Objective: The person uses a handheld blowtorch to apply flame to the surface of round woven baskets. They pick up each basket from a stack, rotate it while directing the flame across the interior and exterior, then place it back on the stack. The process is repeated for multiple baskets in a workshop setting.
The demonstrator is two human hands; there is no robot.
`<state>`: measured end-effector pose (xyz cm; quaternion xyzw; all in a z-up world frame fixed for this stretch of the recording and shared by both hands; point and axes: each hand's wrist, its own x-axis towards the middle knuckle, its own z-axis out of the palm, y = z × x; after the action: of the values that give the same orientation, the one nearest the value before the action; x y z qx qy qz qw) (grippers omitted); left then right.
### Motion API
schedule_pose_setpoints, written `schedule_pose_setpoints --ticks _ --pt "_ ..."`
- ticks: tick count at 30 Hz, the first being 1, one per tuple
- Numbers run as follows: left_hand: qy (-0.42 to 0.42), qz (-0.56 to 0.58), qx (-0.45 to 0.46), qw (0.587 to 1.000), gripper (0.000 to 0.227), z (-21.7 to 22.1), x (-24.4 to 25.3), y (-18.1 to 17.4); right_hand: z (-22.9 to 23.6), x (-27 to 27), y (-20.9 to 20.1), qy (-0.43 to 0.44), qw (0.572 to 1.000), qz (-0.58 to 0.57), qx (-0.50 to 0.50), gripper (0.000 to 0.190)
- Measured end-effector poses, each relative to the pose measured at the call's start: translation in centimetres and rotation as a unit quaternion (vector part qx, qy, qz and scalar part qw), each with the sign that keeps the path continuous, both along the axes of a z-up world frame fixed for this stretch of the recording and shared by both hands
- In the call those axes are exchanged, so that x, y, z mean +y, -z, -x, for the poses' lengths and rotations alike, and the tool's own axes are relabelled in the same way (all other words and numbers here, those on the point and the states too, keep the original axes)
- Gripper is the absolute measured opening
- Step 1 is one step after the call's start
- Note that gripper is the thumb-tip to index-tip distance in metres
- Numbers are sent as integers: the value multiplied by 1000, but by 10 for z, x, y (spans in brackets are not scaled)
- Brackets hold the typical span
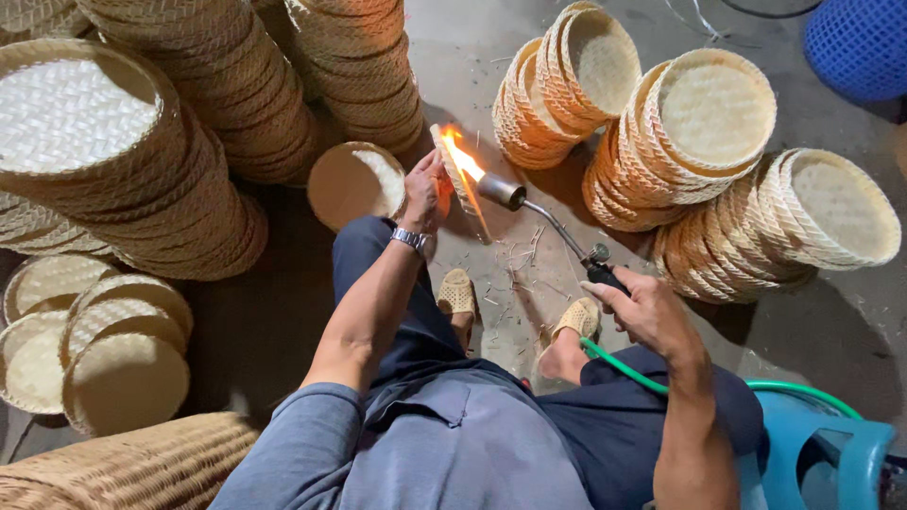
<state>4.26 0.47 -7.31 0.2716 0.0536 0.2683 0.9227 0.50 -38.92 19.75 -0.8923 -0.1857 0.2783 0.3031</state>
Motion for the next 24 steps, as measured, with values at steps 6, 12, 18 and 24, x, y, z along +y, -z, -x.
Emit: schedule_pose_setpoints --ticks 6,12,18,24 --pt "-22 59 29 998 33 2 5 -21 -2 0 0 -14 999 -29 13 28" --pt "-45 9 49 998 30 -5 17 -15 -3 -5 6 -23 999 -31 16 28" --pt "-35 102 60 992 15 0 32 -21 -2 -8 13 12 999 -33 35 29" --pt "-58 155 105 981 20 1 42 -27 -5 -15 37 10 992 -71 101 32"
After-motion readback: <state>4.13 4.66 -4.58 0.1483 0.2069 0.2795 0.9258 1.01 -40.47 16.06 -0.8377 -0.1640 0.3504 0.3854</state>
